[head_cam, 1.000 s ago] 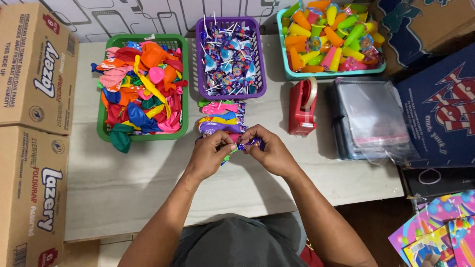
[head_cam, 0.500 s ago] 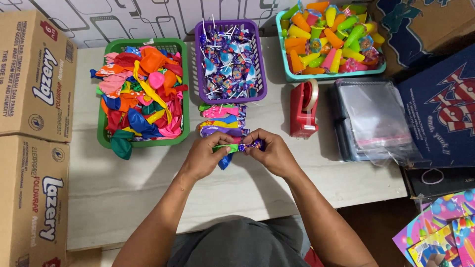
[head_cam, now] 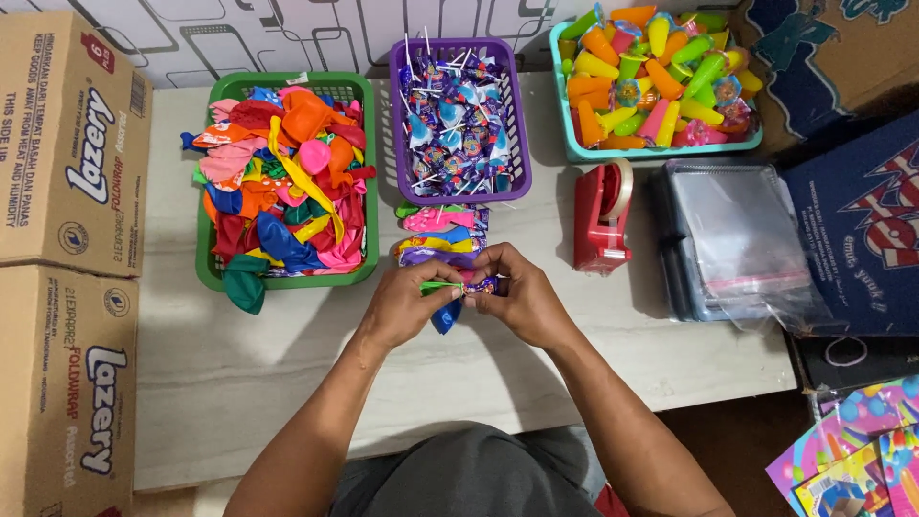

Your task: Assembling small gift bundles by grouping colorful balloons and attaching them to plastic sticks with cups.

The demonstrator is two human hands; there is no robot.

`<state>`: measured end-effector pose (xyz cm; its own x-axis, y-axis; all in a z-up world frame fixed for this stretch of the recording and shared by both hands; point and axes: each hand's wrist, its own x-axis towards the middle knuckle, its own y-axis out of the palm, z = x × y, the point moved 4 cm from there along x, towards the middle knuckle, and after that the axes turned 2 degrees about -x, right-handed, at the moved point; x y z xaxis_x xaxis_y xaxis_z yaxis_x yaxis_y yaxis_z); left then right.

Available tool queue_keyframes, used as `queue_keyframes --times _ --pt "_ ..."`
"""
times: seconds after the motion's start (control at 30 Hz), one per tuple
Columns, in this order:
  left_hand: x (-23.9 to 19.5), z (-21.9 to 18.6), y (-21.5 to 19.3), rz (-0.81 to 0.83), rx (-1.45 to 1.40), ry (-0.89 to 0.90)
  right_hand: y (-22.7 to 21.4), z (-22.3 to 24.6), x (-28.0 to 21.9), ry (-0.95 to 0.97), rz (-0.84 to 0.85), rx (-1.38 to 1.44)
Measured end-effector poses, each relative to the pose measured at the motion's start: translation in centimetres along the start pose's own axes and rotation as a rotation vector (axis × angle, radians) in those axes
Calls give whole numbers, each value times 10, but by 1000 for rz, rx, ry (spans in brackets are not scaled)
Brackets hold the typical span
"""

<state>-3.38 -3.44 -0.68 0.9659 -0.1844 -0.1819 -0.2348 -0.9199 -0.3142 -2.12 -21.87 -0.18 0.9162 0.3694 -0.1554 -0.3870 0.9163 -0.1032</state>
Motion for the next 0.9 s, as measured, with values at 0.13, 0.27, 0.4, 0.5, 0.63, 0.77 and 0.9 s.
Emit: queue_keyframes --times 0.13,0.27,0.4,0.5,0.63,0.77,0.9 --pt "1 8 -1 -43 -51 -24 -5 -16 2 3 15 60" --pt "-1 12 0 -59 -44 -12 -8 -23 1 19 3 48" --pt "-7 -7 -1 17 65 -28 -9 -27 4 13 -4 23" --pt "-6 -17 -1 34 86 -30 -4 -16 0 3 -3 3" --pt "-3 -13 -1 64 56 -43 0 -12 -5 9 -12 14" --pt "6 7 2 88 27 -72 -2 -13 -4 -11 -42 29" --pt "8 24 10 106 -5 -63 -5 1 -5 -10 19 -2"
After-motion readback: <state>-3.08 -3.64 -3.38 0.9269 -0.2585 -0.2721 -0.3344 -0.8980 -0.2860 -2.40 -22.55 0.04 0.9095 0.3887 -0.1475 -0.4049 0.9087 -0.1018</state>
